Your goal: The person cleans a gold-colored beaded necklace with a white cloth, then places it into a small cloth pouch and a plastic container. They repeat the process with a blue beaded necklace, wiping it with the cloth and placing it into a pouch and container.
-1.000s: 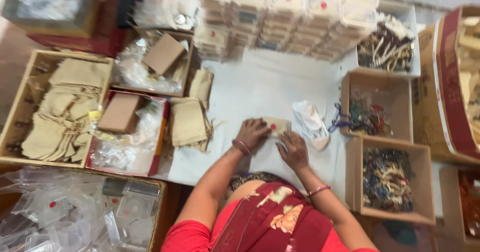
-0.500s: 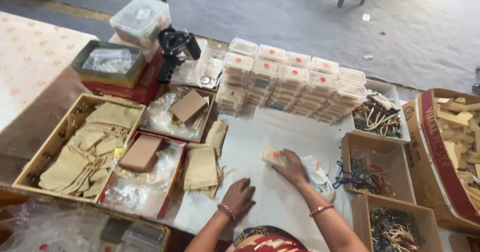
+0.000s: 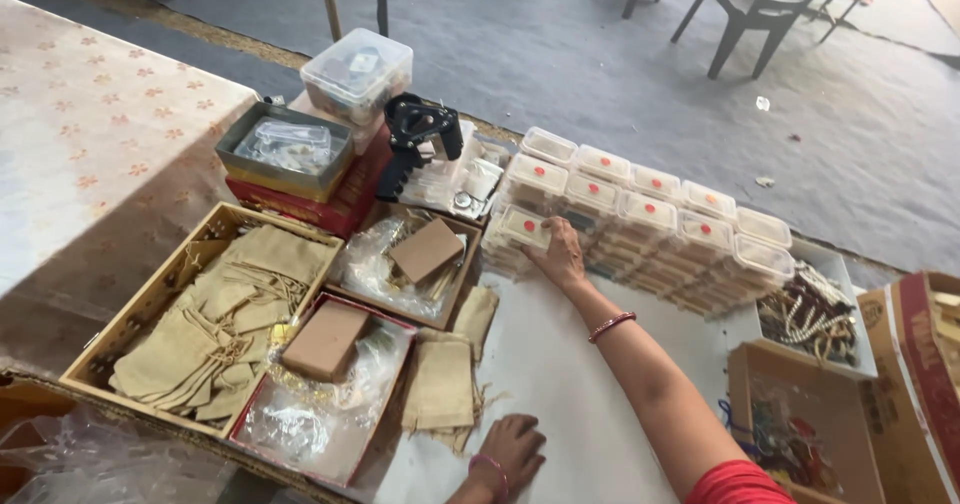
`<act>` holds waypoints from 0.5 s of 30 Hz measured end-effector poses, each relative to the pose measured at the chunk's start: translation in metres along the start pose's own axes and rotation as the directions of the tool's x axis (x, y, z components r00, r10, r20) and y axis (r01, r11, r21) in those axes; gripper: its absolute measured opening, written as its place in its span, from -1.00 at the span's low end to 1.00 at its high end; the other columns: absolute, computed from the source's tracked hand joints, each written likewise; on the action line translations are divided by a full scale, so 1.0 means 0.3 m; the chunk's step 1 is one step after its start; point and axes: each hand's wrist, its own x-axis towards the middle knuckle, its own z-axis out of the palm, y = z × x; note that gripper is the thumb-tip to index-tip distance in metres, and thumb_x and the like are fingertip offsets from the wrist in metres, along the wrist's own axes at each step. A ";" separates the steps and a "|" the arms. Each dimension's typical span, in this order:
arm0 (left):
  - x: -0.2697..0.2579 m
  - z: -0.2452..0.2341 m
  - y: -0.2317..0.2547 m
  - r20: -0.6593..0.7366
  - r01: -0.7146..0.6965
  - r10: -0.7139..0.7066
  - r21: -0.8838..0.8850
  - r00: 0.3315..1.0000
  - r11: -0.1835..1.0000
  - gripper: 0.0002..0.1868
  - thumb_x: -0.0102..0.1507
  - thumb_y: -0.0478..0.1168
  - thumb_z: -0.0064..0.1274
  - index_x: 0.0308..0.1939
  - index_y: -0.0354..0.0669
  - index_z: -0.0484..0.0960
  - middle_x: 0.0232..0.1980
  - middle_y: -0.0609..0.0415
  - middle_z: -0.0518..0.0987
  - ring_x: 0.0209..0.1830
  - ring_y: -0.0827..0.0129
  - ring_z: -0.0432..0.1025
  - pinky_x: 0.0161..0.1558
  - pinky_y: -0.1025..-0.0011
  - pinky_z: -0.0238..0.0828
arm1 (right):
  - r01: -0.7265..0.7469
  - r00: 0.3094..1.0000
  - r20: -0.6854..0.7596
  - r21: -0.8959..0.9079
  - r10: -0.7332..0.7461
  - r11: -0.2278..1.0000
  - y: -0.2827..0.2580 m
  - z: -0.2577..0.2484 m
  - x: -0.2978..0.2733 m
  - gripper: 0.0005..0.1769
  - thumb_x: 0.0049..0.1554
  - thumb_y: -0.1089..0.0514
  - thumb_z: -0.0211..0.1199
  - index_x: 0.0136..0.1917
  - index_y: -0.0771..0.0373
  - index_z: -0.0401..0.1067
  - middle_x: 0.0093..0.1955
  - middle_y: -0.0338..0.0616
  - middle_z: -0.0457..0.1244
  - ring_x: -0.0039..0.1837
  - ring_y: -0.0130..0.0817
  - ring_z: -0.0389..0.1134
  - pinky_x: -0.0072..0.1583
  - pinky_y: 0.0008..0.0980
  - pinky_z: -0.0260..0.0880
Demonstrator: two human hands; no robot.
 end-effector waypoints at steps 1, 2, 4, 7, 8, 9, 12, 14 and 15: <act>0.007 0.001 -0.012 -0.007 0.000 0.000 0.000 1.000 1.000 -0.68 0.20 -0.15 0.25 0.00 -0.12 0.63 0.28 -0.09 0.45 0.33 -0.01 0.25 0.30 0.09 0.15 | 0.007 1.000 0.000 -0.002 -0.007 1.000 0.003 0.024 0.029 -0.23 -0.09 -0.11 0.54 0.28 0.21 0.32 0.30 0.04 0.23 0.41 0.04 0.22 0.41 -0.10 0.25; 0.006 0.007 -0.017 0.001 0.011 -0.011 -0.016 1.000 1.000 -0.69 0.19 -0.16 0.26 -0.01 -0.12 0.64 0.28 -0.09 0.45 0.34 0.00 0.25 0.30 0.09 0.14 | 0.050 0.997 -0.059 0.016 -0.049 0.999 0.012 0.047 0.044 -0.24 -0.10 -0.10 0.53 0.26 0.23 0.32 0.34 0.11 0.20 0.43 0.07 0.19 0.40 -0.09 0.24; 0.009 0.023 -0.033 0.012 0.022 -0.021 -0.038 1.000 0.999 -0.70 0.18 -0.17 0.26 -0.03 -0.12 0.64 0.29 -0.08 0.44 0.34 0.00 0.25 0.30 0.09 0.13 | 0.090 0.989 -0.116 0.027 -0.087 0.996 0.008 0.068 0.057 -0.24 -0.11 -0.09 0.53 0.25 0.25 0.33 0.38 0.17 0.16 0.44 0.11 0.17 0.39 -0.09 0.23; 0.015 0.033 -0.042 -0.003 0.006 -0.006 -0.031 1.000 1.000 -0.70 0.17 -0.17 0.26 -0.04 -0.11 0.64 0.27 -0.07 0.45 0.33 0.01 0.25 0.29 0.09 0.13 | -0.035 0.986 0.164 0.030 0.030 0.999 -0.004 0.070 0.021 -0.16 -0.09 -0.16 0.52 0.33 0.18 0.30 0.35 0.14 0.15 0.42 0.07 0.18 0.41 -0.09 0.20; 0.016 0.025 -0.034 -0.001 0.017 -0.017 -0.031 1.000 0.999 -0.70 0.17 -0.18 0.26 -0.03 -0.11 0.64 0.27 -0.07 0.45 0.33 0.01 0.25 0.28 0.09 0.14 | 0.079 0.997 0.014 -0.042 -0.079 0.996 0.010 0.080 -0.007 -0.18 -0.09 -0.16 0.53 0.31 0.22 0.32 0.37 0.23 0.13 0.42 0.14 0.14 0.39 -0.02 0.15; 0.017 0.019 -0.026 0.001 0.029 -0.029 -0.032 1.000 0.999 -0.69 0.17 -0.19 0.26 -0.03 -0.11 0.65 0.27 -0.06 0.45 0.33 0.01 0.25 0.27 0.09 0.14 | 0.182 0.972 -0.125 -0.130 -0.199 0.975 0.026 0.089 -0.036 -0.19 -0.09 -0.16 0.55 0.29 0.26 0.34 0.39 0.32 0.11 0.43 0.22 0.09 0.36 0.05 0.09; 0.019 -0.011 0.001 0.010 0.041 -0.041 -0.017 0.999 0.999 -0.69 0.19 -0.18 0.25 -0.01 -0.12 0.64 0.25 -0.08 0.45 0.31 -0.01 0.25 0.25 0.07 0.14 | 0.122 0.988 -0.092 -0.068 -0.128 0.990 0.112 0.138 -0.270 -0.42 0.13 -0.11 0.40 0.29 0.21 0.36 0.38 0.13 0.19 0.45 0.12 0.15 0.45 -0.01 0.15; 0.028 -0.020 0.008 0.016 0.049 -0.049 -0.001 0.999 0.999 -0.69 0.18 -0.18 0.24 -0.02 -0.12 0.64 0.25 -0.09 0.46 0.29 -0.02 0.27 0.23 0.06 0.17 | 0.203 0.978 -0.039 -0.049 -0.204 0.978 0.160 0.136 -0.499 -0.51 0.11 -0.06 0.40 0.21 0.21 0.41 0.40 0.10 0.20 0.44 0.07 0.19 0.43 -0.03 0.17; 0.033 -0.018 0.017 0.004 0.057 -0.058 0.024 0.998 0.998 -0.70 0.17 -0.17 0.23 -0.03 -0.11 0.63 0.24 -0.09 0.47 0.26 -0.03 0.30 0.21 0.05 0.20 | 0.298 0.955 0.010 -0.019 -0.298 0.954 0.183 0.129 -0.623 -0.59 0.09 0.00 0.39 0.14 0.21 0.46 0.42 0.07 0.21 0.42 0.02 0.22 0.41 -0.04 0.20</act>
